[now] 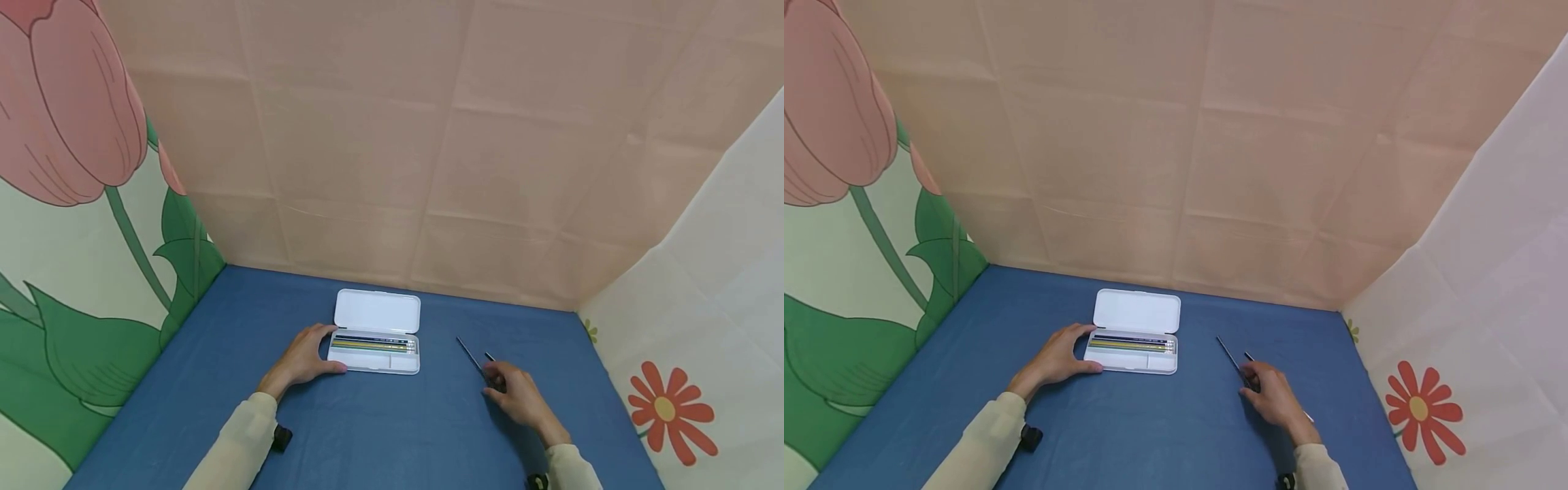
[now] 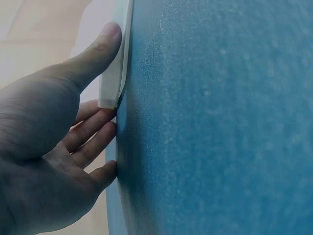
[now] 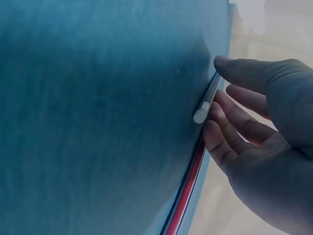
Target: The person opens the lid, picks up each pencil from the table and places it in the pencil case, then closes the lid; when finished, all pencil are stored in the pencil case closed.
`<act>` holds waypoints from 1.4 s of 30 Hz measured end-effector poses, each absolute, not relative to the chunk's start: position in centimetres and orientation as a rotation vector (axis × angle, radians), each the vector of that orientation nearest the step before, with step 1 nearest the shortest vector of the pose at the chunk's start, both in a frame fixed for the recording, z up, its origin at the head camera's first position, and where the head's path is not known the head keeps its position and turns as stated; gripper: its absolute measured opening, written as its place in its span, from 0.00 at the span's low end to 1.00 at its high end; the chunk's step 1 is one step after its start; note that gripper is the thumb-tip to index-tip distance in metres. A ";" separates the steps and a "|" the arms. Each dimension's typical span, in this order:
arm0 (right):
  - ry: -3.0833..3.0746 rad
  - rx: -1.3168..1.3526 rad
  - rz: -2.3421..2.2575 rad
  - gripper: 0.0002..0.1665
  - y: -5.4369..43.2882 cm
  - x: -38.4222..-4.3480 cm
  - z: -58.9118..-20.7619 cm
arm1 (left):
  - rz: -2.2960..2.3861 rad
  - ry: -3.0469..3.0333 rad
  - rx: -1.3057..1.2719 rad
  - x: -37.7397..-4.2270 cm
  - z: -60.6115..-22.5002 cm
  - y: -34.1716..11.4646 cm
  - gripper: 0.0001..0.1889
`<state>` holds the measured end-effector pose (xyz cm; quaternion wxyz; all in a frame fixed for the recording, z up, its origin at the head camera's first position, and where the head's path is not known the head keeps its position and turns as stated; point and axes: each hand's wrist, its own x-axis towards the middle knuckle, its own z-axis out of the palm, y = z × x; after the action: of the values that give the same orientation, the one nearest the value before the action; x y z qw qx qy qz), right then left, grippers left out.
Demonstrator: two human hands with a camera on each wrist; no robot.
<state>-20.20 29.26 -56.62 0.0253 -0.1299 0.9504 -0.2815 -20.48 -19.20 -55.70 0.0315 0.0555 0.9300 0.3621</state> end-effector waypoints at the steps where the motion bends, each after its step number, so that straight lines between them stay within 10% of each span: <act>1: 2.947 -0.406 -0.862 0.26 29.1 -20.2 -56.7 | 1.114 2.864 0.169 -20.5 -55.7 -19.2 0.51; 42: 2.964 -0.579 -0.888 0.09 27.4 -20.9 -54.6 | 1.082 2.872 0.157 -20.6 -55.9 -19.2 0.51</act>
<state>-20.92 27.41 -54.64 -0.0029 -0.1841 0.9416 -0.2820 -20.63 -19.21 -55.85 0.0341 0.0511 0.9340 0.3519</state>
